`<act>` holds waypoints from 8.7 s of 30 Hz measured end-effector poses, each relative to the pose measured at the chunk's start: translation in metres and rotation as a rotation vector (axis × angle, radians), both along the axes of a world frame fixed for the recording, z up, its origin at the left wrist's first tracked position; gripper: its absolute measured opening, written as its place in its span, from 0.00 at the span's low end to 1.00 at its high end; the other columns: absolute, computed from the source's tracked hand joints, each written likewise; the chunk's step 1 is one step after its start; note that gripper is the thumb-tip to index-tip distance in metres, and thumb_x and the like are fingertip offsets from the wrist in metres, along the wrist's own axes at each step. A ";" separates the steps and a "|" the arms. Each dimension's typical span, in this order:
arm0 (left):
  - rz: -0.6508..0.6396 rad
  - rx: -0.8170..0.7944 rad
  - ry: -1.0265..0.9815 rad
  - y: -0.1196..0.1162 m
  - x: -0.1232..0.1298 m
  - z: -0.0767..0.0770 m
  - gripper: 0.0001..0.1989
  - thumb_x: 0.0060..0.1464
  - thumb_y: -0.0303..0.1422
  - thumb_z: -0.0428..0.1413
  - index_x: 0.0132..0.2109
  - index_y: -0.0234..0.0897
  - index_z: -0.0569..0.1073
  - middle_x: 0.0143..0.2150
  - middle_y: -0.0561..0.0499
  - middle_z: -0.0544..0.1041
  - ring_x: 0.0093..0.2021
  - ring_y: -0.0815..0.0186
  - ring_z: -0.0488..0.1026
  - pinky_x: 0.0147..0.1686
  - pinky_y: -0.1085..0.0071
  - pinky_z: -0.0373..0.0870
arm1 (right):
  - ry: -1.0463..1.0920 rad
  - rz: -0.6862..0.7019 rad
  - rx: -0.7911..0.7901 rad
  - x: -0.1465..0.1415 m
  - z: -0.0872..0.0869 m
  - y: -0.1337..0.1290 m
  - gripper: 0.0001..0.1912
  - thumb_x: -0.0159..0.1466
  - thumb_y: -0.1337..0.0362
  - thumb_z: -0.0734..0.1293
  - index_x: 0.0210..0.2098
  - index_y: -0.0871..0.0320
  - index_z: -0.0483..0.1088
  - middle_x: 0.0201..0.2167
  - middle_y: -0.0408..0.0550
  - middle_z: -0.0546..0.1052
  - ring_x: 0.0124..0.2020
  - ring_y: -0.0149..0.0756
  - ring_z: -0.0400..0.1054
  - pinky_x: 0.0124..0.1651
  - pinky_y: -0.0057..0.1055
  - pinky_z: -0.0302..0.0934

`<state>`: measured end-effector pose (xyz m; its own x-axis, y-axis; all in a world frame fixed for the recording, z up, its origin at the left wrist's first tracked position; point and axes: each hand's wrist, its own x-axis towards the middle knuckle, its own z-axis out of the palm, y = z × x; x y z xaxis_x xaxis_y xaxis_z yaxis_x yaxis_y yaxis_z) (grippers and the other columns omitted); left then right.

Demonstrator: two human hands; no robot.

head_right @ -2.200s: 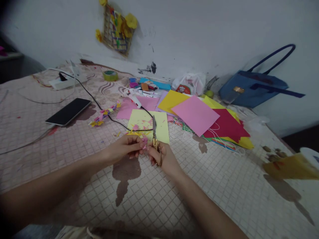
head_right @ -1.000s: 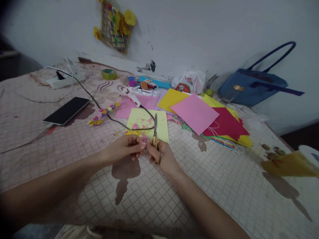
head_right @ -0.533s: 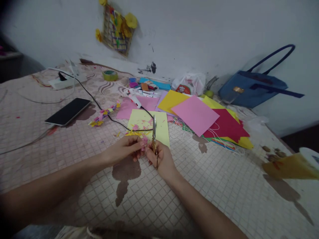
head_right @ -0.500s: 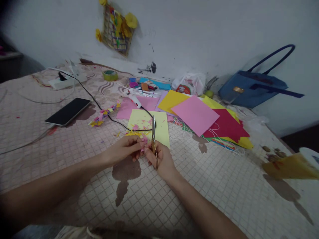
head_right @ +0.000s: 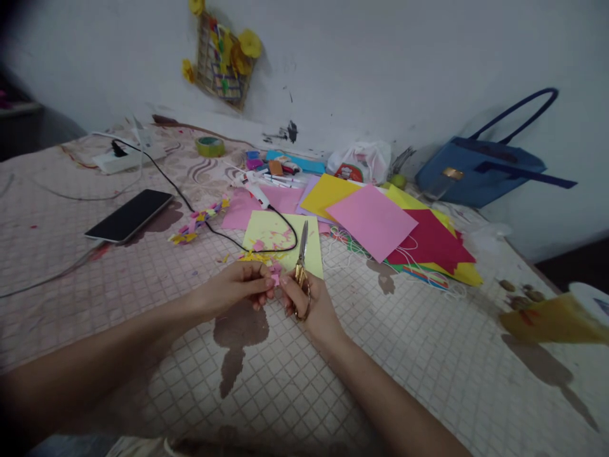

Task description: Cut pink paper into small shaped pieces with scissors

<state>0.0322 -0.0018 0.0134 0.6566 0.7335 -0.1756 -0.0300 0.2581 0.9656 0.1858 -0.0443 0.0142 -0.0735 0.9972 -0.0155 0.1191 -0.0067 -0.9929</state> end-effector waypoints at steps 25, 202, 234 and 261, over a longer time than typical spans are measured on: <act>-0.043 0.045 0.079 0.001 -0.002 0.005 0.11 0.50 0.37 0.51 0.29 0.31 0.66 0.23 0.54 0.68 0.21 0.76 0.64 0.21 0.78 0.62 | -0.001 0.135 -0.046 0.004 -0.005 0.004 0.13 0.58 0.57 0.60 0.23 0.59 0.62 0.14 0.37 0.60 0.14 0.24 0.53 0.17 0.22 0.50; 0.185 0.036 -0.153 0.016 -0.014 0.017 0.09 0.48 0.33 0.55 0.31 0.32 0.65 0.28 0.51 0.72 0.28 0.72 0.71 0.32 0.73 0.67 | -0.315 0.160 -0.064 0.005 -0.011 -0.007 0.18 0.60 0.53 0.56 0.20 0.59 0.61 0.13 0.37 0.57 0.12 0.24 0.51 0.14 0.22 0.45; 0.313 -0.045 -0.300 0.006 -0.002 0.003 0.07 0.49 0.33 0.54 0.32 0.32 0.67 0.29 0.52 0.71 0.30 0.73 0.69 0.36 0.73 0.65 | -0.283 0.157 -0.034 0.001 -0.011 -0.009 0.21 0.61 0.50 0.54 0.23 0.60 0.62 0.12 0.37 0.57 0.13 0.24 0.51 0.16 0.23 0.45; 0.179 0.454 -0.064 0.001 -0.006 0.012 0.07 0.52 0.33 0.50 0.34 0.33 0.69 0.34 0.47 0.71 0.34 0.68 0.67 0.36 0.70 0.63 | 0.412 0.201 -0.277 0.003 0.004 -0.002 0.18 0.61 0.55 0.55 0.26 0.62 0.66 0.12 0.36 0.56 0.12 0.22 0.49 0.17 0.23 0.43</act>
